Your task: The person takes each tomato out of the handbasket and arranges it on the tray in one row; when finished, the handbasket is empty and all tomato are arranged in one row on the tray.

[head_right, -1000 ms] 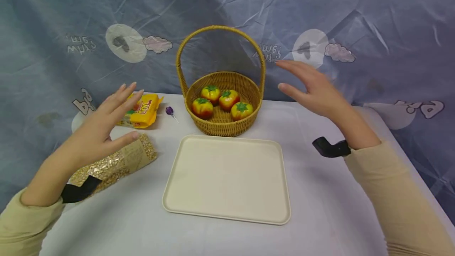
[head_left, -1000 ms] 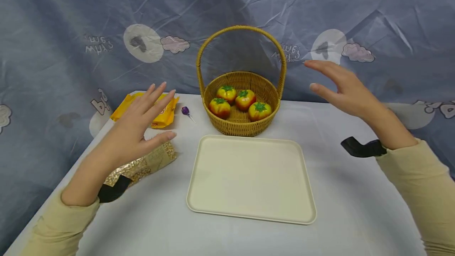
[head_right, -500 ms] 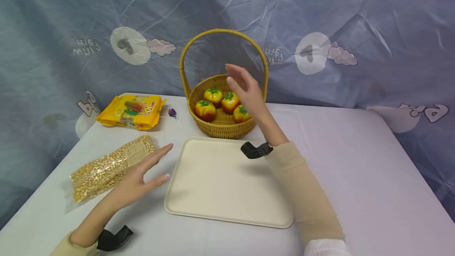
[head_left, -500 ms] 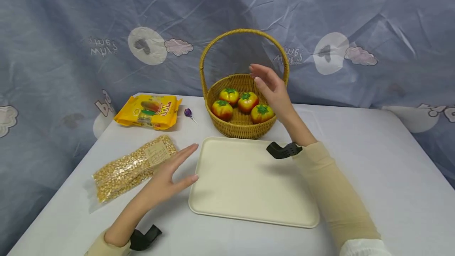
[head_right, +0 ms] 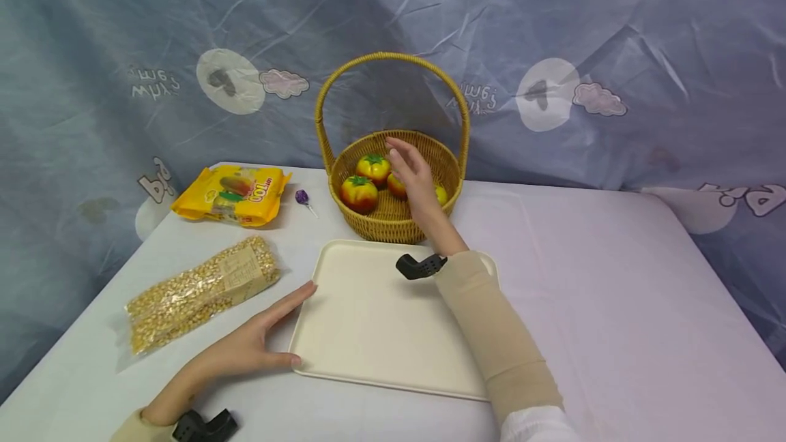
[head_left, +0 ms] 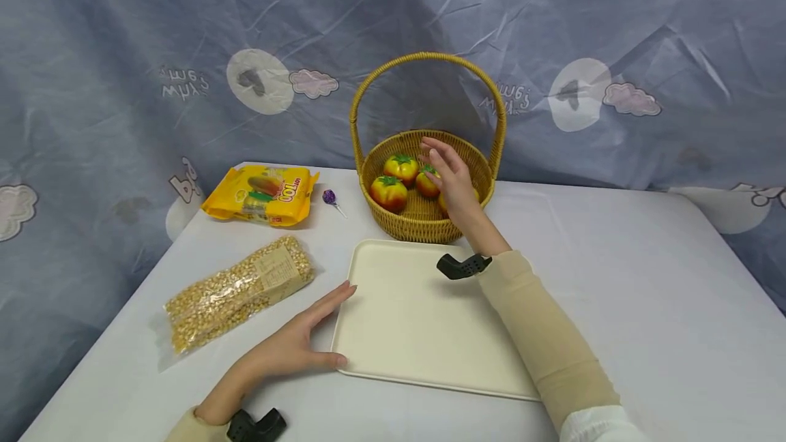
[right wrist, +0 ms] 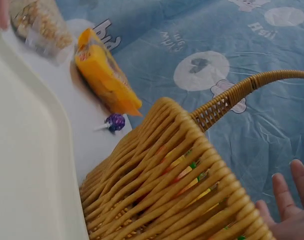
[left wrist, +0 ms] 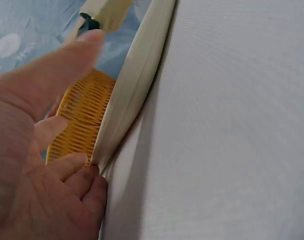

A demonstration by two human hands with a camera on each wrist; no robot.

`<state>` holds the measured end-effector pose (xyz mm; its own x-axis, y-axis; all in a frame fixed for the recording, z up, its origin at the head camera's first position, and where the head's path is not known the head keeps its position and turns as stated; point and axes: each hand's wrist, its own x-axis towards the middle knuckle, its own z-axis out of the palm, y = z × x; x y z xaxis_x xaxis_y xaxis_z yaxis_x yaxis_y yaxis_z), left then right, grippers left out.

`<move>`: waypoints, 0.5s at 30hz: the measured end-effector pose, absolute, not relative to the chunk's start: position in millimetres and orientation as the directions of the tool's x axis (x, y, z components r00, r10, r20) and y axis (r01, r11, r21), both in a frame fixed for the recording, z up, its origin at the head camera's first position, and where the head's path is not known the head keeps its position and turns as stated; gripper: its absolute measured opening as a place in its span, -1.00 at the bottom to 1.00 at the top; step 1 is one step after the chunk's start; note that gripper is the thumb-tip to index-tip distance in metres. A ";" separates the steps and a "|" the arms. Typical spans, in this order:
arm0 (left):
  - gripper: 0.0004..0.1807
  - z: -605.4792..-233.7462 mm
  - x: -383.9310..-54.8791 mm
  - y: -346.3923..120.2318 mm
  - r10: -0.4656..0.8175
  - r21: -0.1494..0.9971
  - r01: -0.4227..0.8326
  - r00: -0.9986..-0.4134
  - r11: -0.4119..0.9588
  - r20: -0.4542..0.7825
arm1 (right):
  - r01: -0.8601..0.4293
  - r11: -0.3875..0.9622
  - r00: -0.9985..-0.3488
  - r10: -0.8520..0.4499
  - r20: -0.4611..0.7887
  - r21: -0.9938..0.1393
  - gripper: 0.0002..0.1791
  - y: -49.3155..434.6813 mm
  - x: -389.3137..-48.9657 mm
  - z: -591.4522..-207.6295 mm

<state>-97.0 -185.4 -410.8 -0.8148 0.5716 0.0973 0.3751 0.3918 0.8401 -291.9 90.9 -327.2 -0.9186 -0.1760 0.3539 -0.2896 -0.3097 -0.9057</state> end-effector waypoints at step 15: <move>0.01 -416.9 -98.2 -189.2 0.624 0.782 0.433 -0.778 0.448 0.073 | -0.054 0.000 -0.950 -0.308 0.051 -0.999 -0.49 83.0 -308.2 -329.1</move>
<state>-98.2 -189.2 -416.9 -0.7781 0.6238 0.0734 0.4332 0.4482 0.7819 -308.2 83.0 -329.1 -0.9501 -0.3077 0.0510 -0.0536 0.0000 -0.9986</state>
